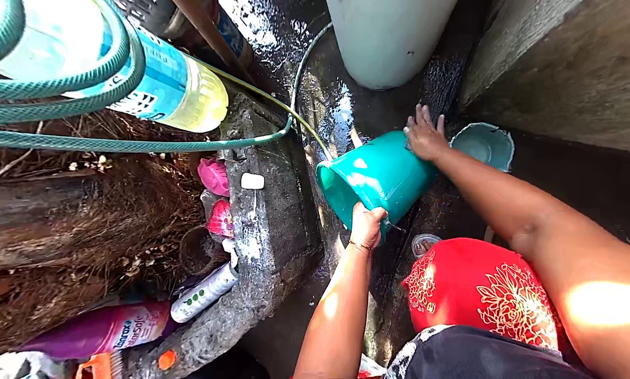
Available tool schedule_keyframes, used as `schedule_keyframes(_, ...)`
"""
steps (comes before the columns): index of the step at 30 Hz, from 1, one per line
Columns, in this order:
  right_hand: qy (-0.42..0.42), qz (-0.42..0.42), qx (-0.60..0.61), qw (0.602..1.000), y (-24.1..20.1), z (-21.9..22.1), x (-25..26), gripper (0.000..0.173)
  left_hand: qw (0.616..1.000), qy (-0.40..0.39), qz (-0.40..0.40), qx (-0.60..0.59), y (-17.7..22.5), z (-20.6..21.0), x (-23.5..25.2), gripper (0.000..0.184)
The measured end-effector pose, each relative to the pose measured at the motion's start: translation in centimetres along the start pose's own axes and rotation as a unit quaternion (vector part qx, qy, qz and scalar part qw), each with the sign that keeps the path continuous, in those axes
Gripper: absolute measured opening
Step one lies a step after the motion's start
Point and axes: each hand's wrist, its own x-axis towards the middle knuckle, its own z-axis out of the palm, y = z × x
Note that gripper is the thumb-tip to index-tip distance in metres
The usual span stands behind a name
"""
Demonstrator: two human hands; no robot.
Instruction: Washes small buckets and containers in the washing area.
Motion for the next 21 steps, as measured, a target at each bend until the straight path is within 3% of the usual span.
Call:
schedule_keyframes(2, 0.028, -0.085, -0.005, 0.996, -3.4, 0.2, -2.0, 0.062, 1.0, 0.017, -0.004, -0.017, 1.0, 0.6, 0.6, 0.04)
schedule_keyframes(4, -0.001, -0.202, 0.009, 0.979, -7.8, 1.1, -5.5, 0.062, 0.997, 0.037, -0.008, -0.064, 1.5, 0.7, 0.9, 0.042)
schedule_keyframes(6, -0.022, -0.273, 0.028, 0.961, -9.0, 1.7, -7.0, 0.06, 0.992, 0.046, -0.005, -0.114, 1.3, 0.7, 1.1, 0.041)
schedule_keyframes(8, 0.039, -0.266, 0.013, 0.963, -6.1, 3.1, -5.4, 0.06, 0.988, 0.054, -0.008, -0.143, 1.0, 0.1, 1.1, 0.04)
schedule_keyframes(11, 0.038, -0.107, -0.006, 0.994, -1.5, 2.4, -1.1, 0.062, 0.983, 0.063, -0.007, -0.171, 1.3, -0.1, 1.1, 0.038)
schedule_keyframes(14, 0.042, -0.028, 0.009, 0.999, -2.0, 1.7, -0.5, 0.064, 0.98, 0.082, -0.02, -0.183, 1.5, 0.7, 1.3, 0.036)
schedule_keyframes(16, 0.06, -0.119, 0.006, 0.991, -4.9, 2.3, -3.3, 0.065, 0.982, 0.085, -0.018, -0.167, 1.7, 0.4, 1.3, 0.038)
schedule_keyframes(18, 0.024, -0.244, 0.018, 0.969, -8.1, 2.4, -6.8, 0.065, 0.988, 0.06, -0.01, -0.143, 1.4, 0.2, 1.1, 0.04)
schedule_keyframes(20, 0.012, -0.313, 0.036, 0.949, -8.1, 2.8, -7.7, 0.064, 0.993, 0.032, -0.012, -0.11, 0.6, 0.0, 0.7, 0.043)
schedule_keyframes(21, 0.027, -0.307, 0.034, 0.951, -6.7, 3.1, -6.9, 0.061, 0.995, 0.019, -0.021, -0.096, 0.3, -0.2, 0.4, 0.045)
